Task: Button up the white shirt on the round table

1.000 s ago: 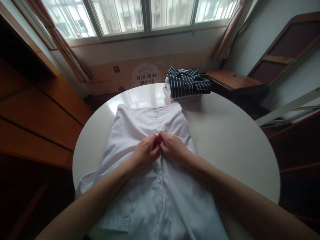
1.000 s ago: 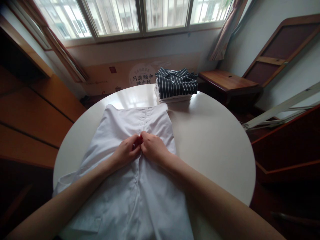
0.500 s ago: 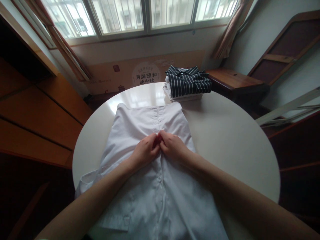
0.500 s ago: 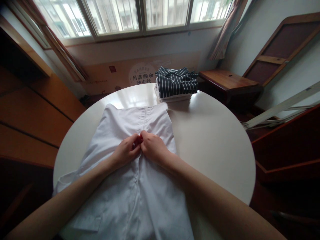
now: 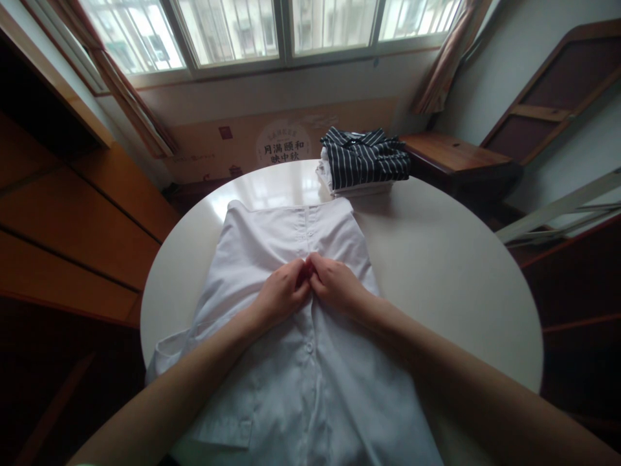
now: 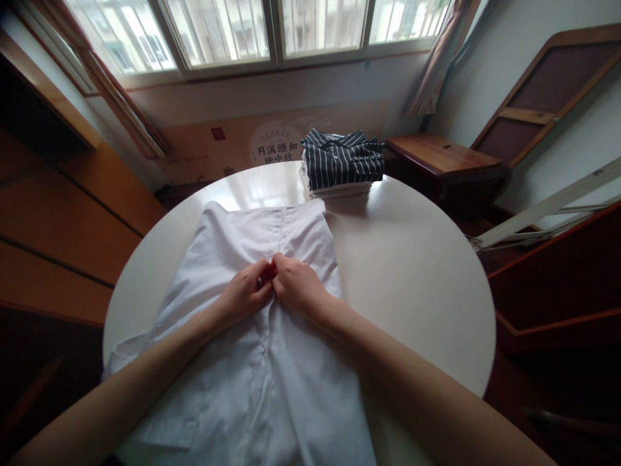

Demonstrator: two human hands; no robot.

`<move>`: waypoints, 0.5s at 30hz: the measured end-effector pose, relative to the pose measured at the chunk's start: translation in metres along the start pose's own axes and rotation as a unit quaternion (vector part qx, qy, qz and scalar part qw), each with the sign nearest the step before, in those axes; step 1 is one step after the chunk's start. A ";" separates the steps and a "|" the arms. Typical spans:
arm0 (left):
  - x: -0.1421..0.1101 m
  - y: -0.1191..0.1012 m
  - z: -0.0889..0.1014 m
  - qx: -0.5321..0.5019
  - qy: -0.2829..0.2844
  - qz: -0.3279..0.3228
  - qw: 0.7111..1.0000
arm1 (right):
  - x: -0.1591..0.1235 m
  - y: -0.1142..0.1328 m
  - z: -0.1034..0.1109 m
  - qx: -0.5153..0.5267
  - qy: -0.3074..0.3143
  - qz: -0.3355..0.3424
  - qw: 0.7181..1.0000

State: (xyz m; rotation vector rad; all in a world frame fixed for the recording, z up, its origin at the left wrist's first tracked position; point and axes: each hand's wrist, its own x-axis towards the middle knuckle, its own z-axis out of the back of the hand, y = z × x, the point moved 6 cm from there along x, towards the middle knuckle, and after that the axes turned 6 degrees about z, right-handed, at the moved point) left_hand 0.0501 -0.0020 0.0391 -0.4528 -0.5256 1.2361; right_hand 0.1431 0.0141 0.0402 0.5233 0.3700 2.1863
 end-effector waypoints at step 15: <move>0.000 0.000 -0.001 -0.002 0.002 -0.005 1.000 | 0.001 0.000 0.000 0.002 0.006 -0.003 1.000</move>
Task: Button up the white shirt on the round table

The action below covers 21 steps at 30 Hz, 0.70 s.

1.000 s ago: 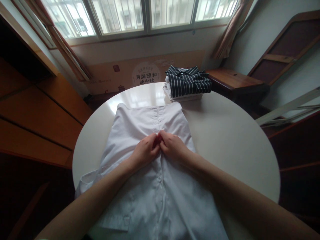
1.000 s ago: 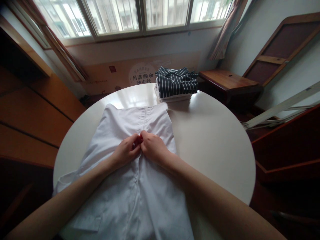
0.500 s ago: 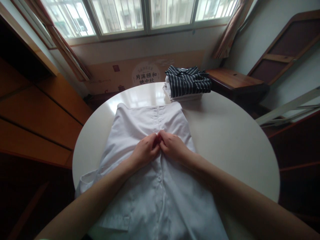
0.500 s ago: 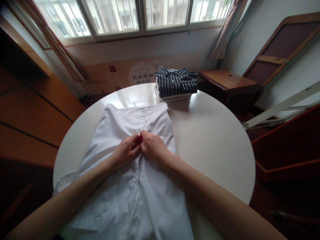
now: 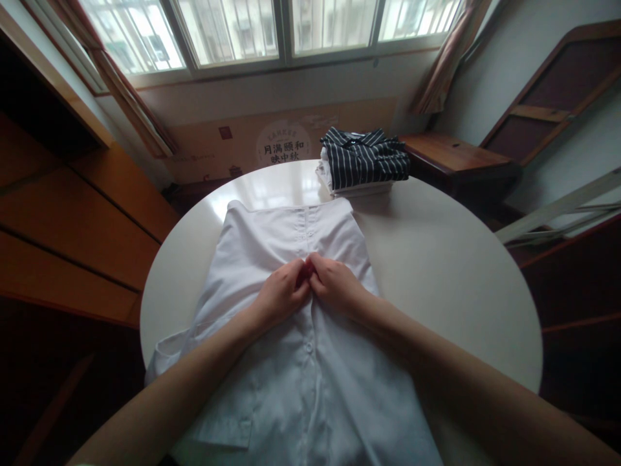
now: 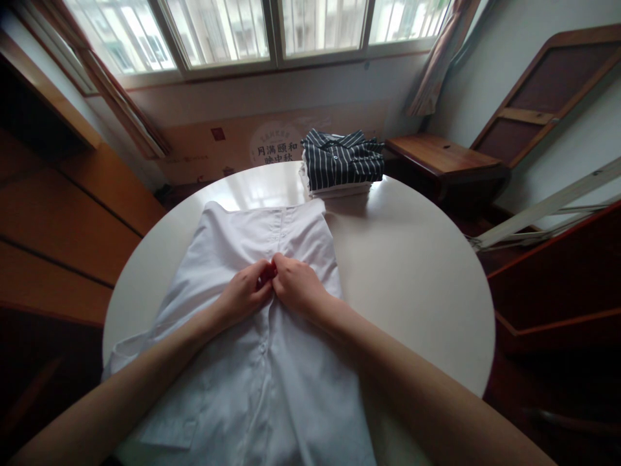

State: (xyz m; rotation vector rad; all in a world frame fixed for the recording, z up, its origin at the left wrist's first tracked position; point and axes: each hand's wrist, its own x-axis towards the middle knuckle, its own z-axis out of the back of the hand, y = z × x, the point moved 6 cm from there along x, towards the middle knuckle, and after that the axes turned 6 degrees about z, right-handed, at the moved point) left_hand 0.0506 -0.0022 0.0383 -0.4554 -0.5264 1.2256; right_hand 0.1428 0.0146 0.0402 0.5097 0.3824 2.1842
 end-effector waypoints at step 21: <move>-0.001 0.000 0.001 0.000 -0.004 0.000 1.000 | 0.000 0.000 0.001 -0.003 -0.007 0.004 1.000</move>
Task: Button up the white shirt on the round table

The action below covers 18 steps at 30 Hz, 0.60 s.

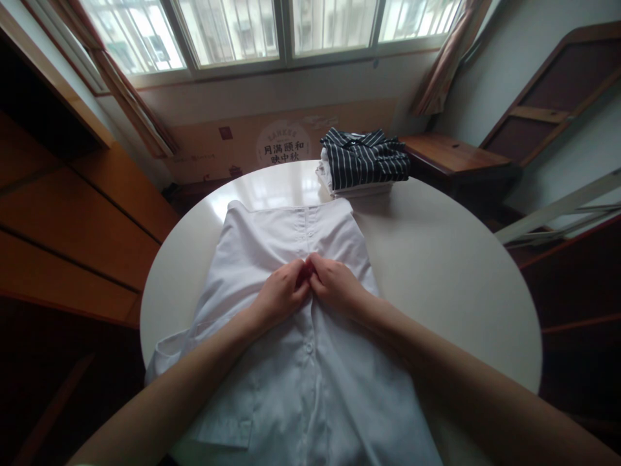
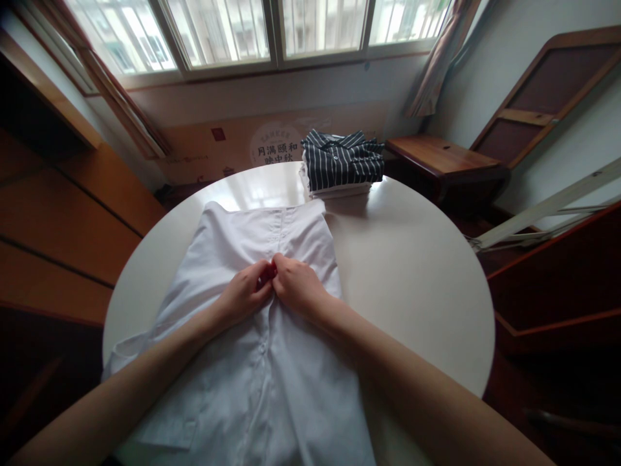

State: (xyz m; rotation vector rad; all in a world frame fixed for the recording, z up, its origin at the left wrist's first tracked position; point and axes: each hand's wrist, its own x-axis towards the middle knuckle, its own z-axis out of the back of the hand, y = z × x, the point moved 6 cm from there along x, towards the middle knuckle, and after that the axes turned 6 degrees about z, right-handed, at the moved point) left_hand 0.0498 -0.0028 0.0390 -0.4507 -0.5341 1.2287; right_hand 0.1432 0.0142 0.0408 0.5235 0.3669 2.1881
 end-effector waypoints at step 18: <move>0.001 0.000 0.000 0.005 -0.003 -0.002 1.000 | 0.001 -0.002 -0.002 -0.003 0.002 0.004 1.000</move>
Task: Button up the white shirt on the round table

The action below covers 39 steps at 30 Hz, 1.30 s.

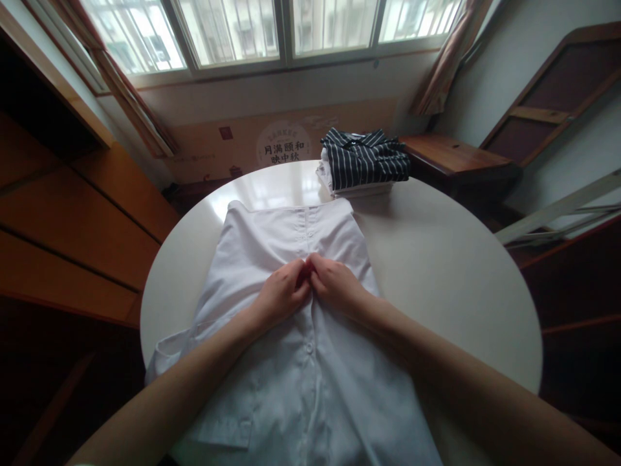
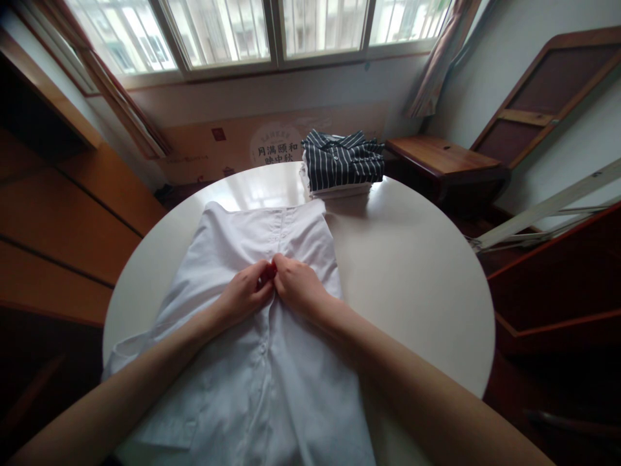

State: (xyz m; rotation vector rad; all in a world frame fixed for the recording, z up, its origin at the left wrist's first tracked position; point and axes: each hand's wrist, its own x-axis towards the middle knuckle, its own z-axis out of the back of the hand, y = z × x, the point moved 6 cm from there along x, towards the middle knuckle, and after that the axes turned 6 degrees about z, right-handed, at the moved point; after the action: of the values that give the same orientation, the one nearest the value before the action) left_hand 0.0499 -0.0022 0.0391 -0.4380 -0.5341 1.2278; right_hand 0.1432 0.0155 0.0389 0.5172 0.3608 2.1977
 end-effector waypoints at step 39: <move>0.000 0.000 -0.001 -0.006 0.004 0.000 1.000 | -0.001 0.000 0.001 -0.011 -0.007 0.004 1.000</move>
State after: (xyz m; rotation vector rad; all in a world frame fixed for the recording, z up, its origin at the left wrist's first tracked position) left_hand 0.0503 -0.0025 0.0387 -0.4524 -0.5352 1.2230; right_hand 0.1437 0.0146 0.0394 0.5224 0.3262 2.2025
